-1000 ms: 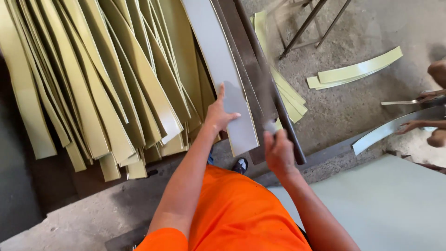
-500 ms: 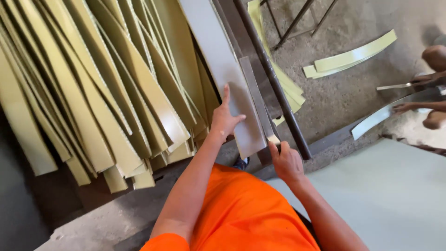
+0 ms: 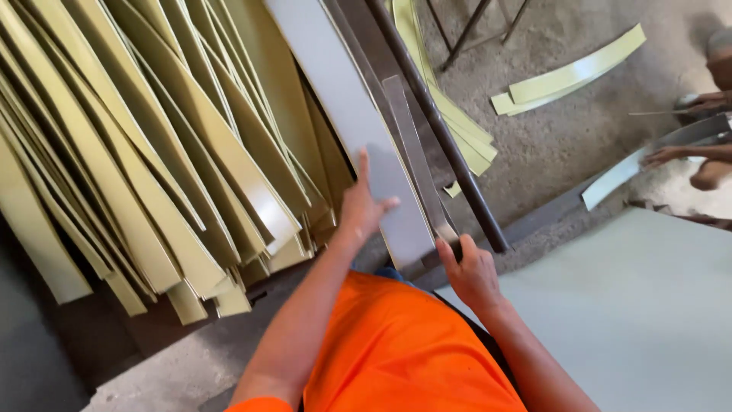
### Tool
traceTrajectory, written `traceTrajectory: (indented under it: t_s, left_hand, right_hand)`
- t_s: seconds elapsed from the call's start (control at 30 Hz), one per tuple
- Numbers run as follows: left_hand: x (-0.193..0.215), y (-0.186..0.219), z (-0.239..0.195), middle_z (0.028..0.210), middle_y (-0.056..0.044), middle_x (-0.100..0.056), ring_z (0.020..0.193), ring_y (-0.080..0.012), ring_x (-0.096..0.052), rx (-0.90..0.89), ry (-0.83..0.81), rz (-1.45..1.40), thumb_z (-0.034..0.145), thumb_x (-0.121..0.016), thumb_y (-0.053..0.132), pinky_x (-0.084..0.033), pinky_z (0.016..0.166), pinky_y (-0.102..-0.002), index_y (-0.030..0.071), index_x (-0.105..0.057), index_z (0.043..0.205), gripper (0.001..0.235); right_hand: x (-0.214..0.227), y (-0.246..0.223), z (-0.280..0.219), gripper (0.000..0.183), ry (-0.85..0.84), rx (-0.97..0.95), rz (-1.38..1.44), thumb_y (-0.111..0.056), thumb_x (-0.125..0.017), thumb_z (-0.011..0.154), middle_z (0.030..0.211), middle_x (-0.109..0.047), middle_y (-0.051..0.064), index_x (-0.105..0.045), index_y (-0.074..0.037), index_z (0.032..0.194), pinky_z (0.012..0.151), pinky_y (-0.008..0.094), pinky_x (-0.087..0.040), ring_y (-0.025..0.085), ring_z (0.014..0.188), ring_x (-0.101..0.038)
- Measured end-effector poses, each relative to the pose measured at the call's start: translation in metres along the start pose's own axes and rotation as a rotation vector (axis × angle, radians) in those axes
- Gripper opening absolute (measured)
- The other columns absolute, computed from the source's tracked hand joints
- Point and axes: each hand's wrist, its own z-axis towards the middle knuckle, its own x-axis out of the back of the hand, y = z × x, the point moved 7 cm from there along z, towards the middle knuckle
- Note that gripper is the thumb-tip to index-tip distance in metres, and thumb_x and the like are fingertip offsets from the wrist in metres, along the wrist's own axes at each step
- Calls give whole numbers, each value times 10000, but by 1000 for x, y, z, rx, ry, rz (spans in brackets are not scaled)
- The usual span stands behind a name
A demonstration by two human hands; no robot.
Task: Scraping off excess material from the edges of curved panels using a hand tool.
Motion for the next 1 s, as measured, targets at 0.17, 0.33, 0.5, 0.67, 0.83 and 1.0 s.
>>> traceTrajectory:
  t_s: [0.17, 0.33, 0.5, 0.67, 0.83, 1.0]
  left_hand:
    - [2, -11, 10, 1259, -245, -689, 1115, -380, -685, -134, 67, -12, 675, -953, 170, -521, 992, -402, 287, 3, 1625, 1353]
    - [50, 36, 48, 1199, -180, -763, 945, -267, -786, -136, 103, -244, 661, -923, 84, -648, 838, -351, 296, 4, 1640, 1365]
    - [41, 21, 55, 1170, -168, -728, 642, -248, -722, 116, -10, -4, 662, -930, 106, -621, 505, -390, 332, 72, 1620, 1406]
    - [46, 27, 59, 1112, -195, -747, 654, -303, -741, 90, -3, 44, 653, -935, 165, -620, 570, -377, 314, 76, 1641, 1421]
    - [40, 12, 76, 1018, -265, -729, 838, -368, -714, -143, 141, 174, 562, -1037, 228, -582, 771, -423, 267, 66, 1595, 1512]
    - [47, 25, 58, 1060, -224, -743, 901, -353, -768, 107, -44, 116, 638, -934, 214, -618, 848, -399, 294, 87, 1646, 1437]
  right_hand:
    - [1, -3, 16, 396, -112, -91, 241, -394, -669, 951, 584, -621, 162, -525, -41, 841, 472, 441, -458, 317, 495, -629]
    - [51, -73, 51, 346, 52, 76, 224, -366, -647, 1003, 587, -597, 105, -550, -54, 890, 453, 381, -441, 229, 482, -593]
    - [47, -92, 97, 396, 313, 302, 339, -328, -592, 1095, 654, -553, 162, -474, -6, 897, 543, 412, -408, 287, 565, -583]
    - [-27, -50, 133, 436, 14, 120, -173, -375, -698, 1033, 703, -639, 273, -548, -33, 809, 562, 529, -443, 502, 700, -623]
    - [29, -105, 113, 506, 108, -11, 142, -471, -549, 1032, 719, -620, 296, -515, 7, 866, 599, 579, -481, 510, 720, -643]
    - [-43, -6, 119, 459, 49, -40, -227, -425, -661, 1037, 684, -625, 286, -563, -43, 801, 555, 593, -454, 532, 673, -623]
